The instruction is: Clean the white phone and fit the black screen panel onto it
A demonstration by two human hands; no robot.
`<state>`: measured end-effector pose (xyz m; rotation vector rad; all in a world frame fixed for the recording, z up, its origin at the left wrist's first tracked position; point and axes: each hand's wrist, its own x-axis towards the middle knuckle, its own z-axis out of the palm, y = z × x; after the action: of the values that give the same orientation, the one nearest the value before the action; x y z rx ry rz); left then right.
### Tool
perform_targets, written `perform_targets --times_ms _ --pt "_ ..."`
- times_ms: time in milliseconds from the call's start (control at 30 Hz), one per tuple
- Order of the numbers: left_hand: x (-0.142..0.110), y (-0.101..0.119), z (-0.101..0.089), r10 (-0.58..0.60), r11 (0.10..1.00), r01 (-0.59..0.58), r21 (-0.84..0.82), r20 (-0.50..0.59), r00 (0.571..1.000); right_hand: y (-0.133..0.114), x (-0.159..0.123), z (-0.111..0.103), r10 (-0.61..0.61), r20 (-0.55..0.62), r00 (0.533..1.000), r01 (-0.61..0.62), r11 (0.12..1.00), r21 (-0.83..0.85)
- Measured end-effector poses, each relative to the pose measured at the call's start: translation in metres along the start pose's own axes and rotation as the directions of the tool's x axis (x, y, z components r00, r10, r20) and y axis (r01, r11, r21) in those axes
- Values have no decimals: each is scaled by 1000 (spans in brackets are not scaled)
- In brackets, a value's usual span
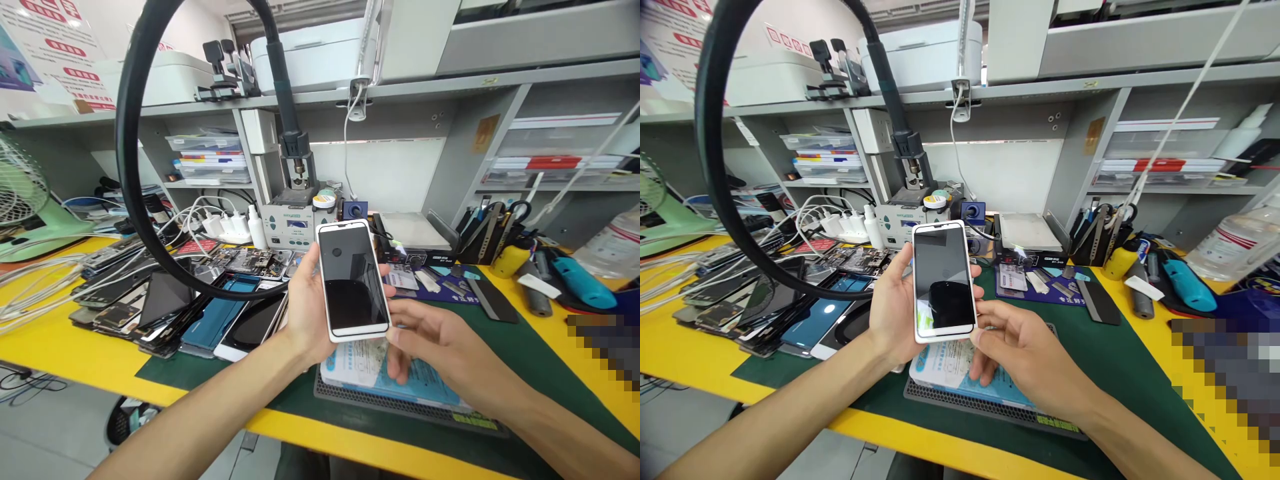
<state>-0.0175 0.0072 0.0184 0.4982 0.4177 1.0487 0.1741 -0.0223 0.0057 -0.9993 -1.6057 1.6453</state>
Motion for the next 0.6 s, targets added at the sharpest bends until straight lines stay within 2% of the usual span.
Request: perform_targets --times_ms 233,400,600 --pt "-2 2 -1 -59 997 56 61 56 997 7 1 -4 0 4 1000 0 999 50" --pt "-4 4 -1 6 998 -10 61 64 998 11 2 -5 -19 15 1000 17 993 116" --pt "-5 6 -2 -15 997 5 78 131 991 9 1 -7 11 -10 1000 -8 969 246"
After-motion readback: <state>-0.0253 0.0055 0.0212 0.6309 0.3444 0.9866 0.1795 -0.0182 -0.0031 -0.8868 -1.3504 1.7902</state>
